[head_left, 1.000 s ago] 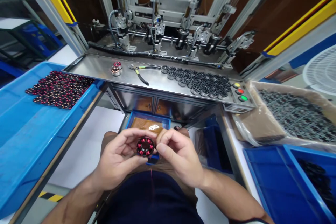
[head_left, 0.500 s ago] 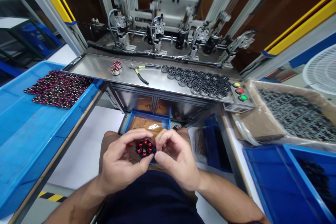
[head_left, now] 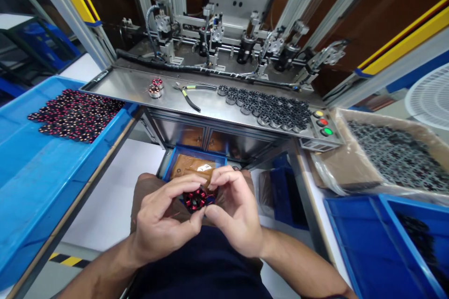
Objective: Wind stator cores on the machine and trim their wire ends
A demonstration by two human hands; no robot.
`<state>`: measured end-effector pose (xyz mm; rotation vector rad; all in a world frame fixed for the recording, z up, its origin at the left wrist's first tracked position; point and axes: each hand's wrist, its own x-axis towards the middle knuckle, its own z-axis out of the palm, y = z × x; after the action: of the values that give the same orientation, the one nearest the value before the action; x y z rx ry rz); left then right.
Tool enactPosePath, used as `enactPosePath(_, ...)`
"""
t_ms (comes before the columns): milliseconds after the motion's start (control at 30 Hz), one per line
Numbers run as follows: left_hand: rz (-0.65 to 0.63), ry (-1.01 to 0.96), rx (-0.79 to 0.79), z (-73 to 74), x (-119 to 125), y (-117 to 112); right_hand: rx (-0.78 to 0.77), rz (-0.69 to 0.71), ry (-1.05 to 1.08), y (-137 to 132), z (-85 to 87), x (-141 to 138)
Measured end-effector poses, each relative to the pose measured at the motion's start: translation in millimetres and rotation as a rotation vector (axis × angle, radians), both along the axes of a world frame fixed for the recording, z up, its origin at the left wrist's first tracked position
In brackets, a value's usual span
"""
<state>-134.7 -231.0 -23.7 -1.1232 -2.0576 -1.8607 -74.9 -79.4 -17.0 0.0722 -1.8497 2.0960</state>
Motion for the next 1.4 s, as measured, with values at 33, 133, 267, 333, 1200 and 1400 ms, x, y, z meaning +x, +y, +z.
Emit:
enactPosePath(33, 0.000, 0.034, -0.017, 0.2, 0, -1, 0.030, -0.009, 0.015, 0, 2.7, -1)
enactPosePath(133, -0.013, 0.060, -0.029, -0.1, 1, -1, -0.019, -0.037, -0.060, -1, 7.7, -5)
enactPosePath(267, -0.048, -0.076, 0.031, 0.8, 1, -1, -0.161, -0.053, -0.160, -5, 4.3, -7)
enactPosePath(333, -0.056, -0.184, 0.071, 3.1, 0, -1, -0.209, -0.031, -0.140, -5, 0.9, -5)
enactPosePath(1200, -0.183, -0.362, 0.023, 16.7, -1, -3, 0.144, -0.134, 0.027, 3, 20.8, 4)
enactPosePath(1400, -0.131, -0.288, 0.044, 15.5, -1, -4, 0.227, -0.112, 0.103, 10, 16.3, 6)
